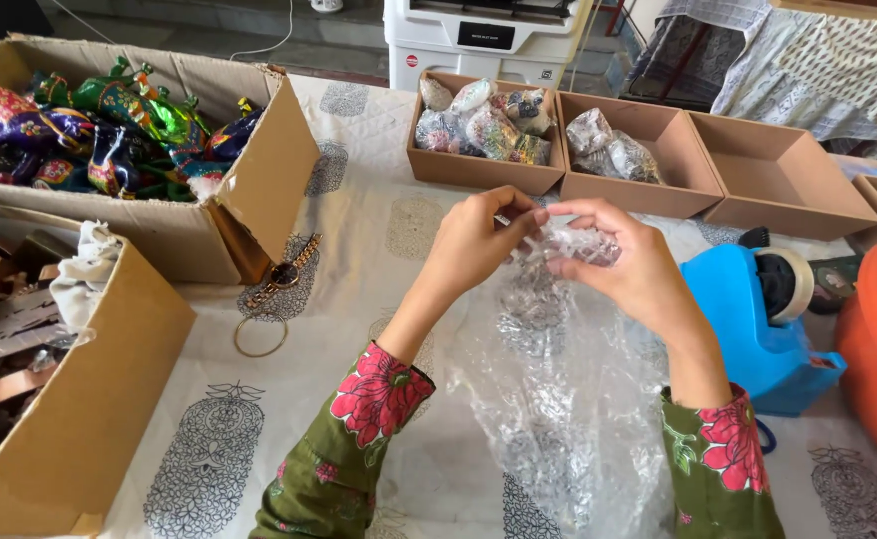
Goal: The person wraps small metallic figurines and other items in bubble wrap by hand and places them into cardboard boxes on a table.
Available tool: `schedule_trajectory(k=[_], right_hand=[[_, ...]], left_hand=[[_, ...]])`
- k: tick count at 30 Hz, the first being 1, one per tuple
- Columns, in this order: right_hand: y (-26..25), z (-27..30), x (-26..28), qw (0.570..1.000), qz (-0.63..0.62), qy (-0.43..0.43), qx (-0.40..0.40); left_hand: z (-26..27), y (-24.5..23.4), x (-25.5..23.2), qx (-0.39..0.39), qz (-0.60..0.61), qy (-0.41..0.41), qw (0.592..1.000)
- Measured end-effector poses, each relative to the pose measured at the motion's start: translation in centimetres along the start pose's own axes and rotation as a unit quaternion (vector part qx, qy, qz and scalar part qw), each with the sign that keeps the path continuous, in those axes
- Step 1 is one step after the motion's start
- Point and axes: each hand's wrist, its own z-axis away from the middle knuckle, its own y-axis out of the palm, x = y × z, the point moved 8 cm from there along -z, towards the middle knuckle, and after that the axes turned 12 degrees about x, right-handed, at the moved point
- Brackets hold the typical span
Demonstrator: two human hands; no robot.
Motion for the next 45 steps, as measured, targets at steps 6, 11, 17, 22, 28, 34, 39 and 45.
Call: schedule_trajectory(k=[6,11,17,22,28,34,39,45], right_hand=[[0.0,0.0,0.3,0.999,0.003,-0.050,0.002],[-0.3,0.1,0.9,0.998,0.049,-0.045,-0.013],[-1.3,0.6,0.6,0.993,0.018,-0.082,-0.088],[-1.3,0.8,1.8,0.990,0.038,-0.105,-0.089],[0.0,0.7,2.8,0.990,-0.030,-0.134,0.015],[1.4,1.1,3.6,0.980,-0.010,-0.144,0.133],[2.6,3.0,8.9,0.937,-0.052,-0.232,0.256],[2.1,2.0,3.7,0.967,-0.070,-0.067,0.235]], left_hand=[[-1.0,1.7,4.0,0.081,0.136,-0.067,0.985],[-0.6,0.9,2.1,0.029,0.077,-0.055,0.995],[-0.1,0.3,1.1,-0.023,0.006,-0.036,0.999],[-0.7,0.3,2.4,0.017,0.089,-0.056,0.994],[-1.6,1.6,4.8,0.036,0.147,-0.021,0.988],[-0.3,0.2,3.2,0.086,-0.006,-0.113,0.990],[0.2,-4.9,2.3,-0.032,-0.113,-0.063,0.991],[6.2,-16.5,-0.3,-0.330,-0.307,-0.047,0.891]])
